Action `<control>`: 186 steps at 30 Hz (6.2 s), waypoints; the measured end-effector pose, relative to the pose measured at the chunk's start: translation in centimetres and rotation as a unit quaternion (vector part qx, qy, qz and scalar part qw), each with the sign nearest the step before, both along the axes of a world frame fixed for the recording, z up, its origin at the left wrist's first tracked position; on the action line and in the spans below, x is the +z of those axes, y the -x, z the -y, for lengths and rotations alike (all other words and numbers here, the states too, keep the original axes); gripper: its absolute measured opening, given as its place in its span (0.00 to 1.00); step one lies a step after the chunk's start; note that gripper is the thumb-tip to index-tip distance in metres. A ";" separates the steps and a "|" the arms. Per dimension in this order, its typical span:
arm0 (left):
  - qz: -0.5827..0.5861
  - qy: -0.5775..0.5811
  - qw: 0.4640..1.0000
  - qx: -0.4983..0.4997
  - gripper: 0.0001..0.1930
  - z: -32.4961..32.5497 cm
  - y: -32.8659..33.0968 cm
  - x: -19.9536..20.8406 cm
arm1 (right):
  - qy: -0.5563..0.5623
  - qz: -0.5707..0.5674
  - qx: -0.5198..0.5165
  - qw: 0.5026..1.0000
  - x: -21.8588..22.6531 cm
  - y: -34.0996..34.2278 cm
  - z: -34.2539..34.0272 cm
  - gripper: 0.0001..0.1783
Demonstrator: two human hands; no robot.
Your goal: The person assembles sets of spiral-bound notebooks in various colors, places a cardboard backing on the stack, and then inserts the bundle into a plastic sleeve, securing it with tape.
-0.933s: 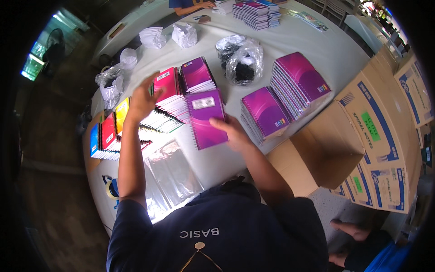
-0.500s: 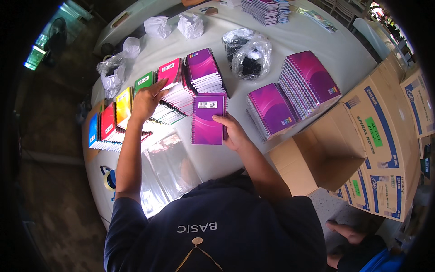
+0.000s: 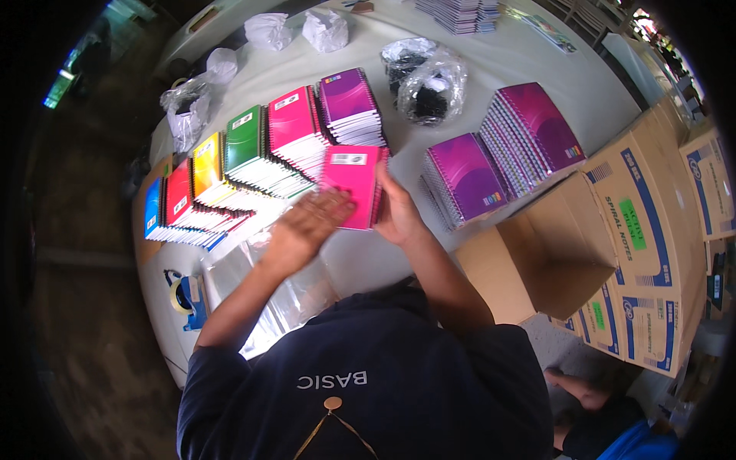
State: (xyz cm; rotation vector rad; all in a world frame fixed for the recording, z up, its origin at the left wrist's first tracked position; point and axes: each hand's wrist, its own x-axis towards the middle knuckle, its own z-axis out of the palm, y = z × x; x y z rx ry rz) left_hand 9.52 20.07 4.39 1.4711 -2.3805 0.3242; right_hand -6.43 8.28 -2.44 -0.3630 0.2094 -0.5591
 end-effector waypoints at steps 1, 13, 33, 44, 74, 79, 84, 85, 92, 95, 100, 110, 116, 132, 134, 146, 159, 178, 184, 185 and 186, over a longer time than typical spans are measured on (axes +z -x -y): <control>-0.040 -0.043 0.998 0.023 0.22 -0.7 0.7 -1.5 | 0.075 -0.067 -0.014 0.995 -0.6 0.0 -0.2 0.25; -0.071 0.066 0.955 0.280 0.18 2.9 -14.0 -0.9 | 0.017 -0.068 0.061 0.996 -0.2 -2.3 -2.5 0.23; -0.437 -0.132 0.890 -0.010 0.11 -0.4 -4.4 0.1 | 0.084 -0.155 0.212 0.961 -0.9 -0.8 -3.6 0.29; -0.080 0.037 0.896 0.436 0.13 -5.3 -18.7 1.1 | 0.068 -0.128 0.157 0.977 -0.8 -2.6 -3.6 0.26; -0.350 -0.141 0.896 0.235 0.28 -5.2 -3.3 -4.0 | 0.340 -0.209 -0.043 0.916 -5.4 -2.6 -4.6 0.23; -0.016 0.115 0.886 0.449 0.33 -9.5 -19.6 -0.1 | 0.178 -0.168 0.045 0.969 -2.0 -4.2 -4.7 0.24; -0.158 0.198 0.894 0.370 0.21 -8.2 -12.8 3.6 | 0.131 -0.143 0.056 0.979 -2.1 -4.6 -5.4 0.34; -0.101 0.185 0.926 0.314 0.23 -7.8 -9.8 3.5 | 0.091 -0.110 0.046 0.989 -2.7 -5.0 -5.8 0.36; -0.187 0.008 0.966 0.176 0.29 -7.6 -3.2 -1.1 | 0.061 -0.126 0.056 0.989 -2.8 -5.5 -6.0 0.23; -0.098 0.129 0.899 0.406 0.34 -10.4 -17.6 0.9 | 0.054 -0.139 0.097 0.984 -2.8 -4.5 -6.0 0.22; -0.008 0.067 0.843 0.534 0.31 -14.5 -28.0 2.9 | 0.050 -0.118 0.111 0.986 -2.9 -4.5 -5.6 0.23; 0.006 -0.043 0.782 0.622 0.26 -14.1 -27.3 2.1 | 0.054 -0.134 0.113 0.983 -2.5 -4.8 -5.8 0.22; -0.191 0.252 0.774 0.549 0.11 -11.6 -17.0 7.5 | 0.069 -0.147 0.065 0.985 -3.2 -4.8 -5.5 0.22; -0.255 -0.036 0.953 0.161 0.30 -7.9 -10.0 -1.7 | 0.113 -0.112 0.230 0.960 -0.5 -4.3 -6.2 0.32; -0.198 0.079 0.926 0.311 0.34 -9.4 -17.3 -0.1 | 0.094 -0.115 0.226 0.963 -0.6 -4.4 -6.4 0.32; -0.543 0.318 0.731 0.265 0.05 -15.0 -14.9 3.3 | 0.030 -0.125 0.242 0.962 0.2 -5.4 -7.1 0.39; -0.431 -0.117 0.894 0.013 0.04 -16.7 -7.5 -1.5 | -0.020 -0.101 0.428 0.898 -2.0 -7.3 -12.3 0.36; -0.772 -0.033 0.607 0.187 0.48 -22.3 -9.4 -14.5 | 0.464 -0.121 0.004 0.878 -7.4 -15.2 -20.2 0.54; -0.713 -0.058 0.656 0.240 0.44 -21.1 -9.7 -15.0 | 0.485 -0.204 0.006 0.850 -12.4 -15.7 -20.0 0.54; -0.740 -0.104 0.619 0.241 0.40 -21.4 -10.1 -16.7 | 0.510 -0.228 0.020 0.829 -13.0 -15.8 -19.8 0.54; -0.725 -0.119 0.631 0.250 0.38 -21.3 -10.6 -17.0 | 0.534 -0.252 0.030 0.807 -13.0 -16.1 -19.5 0.53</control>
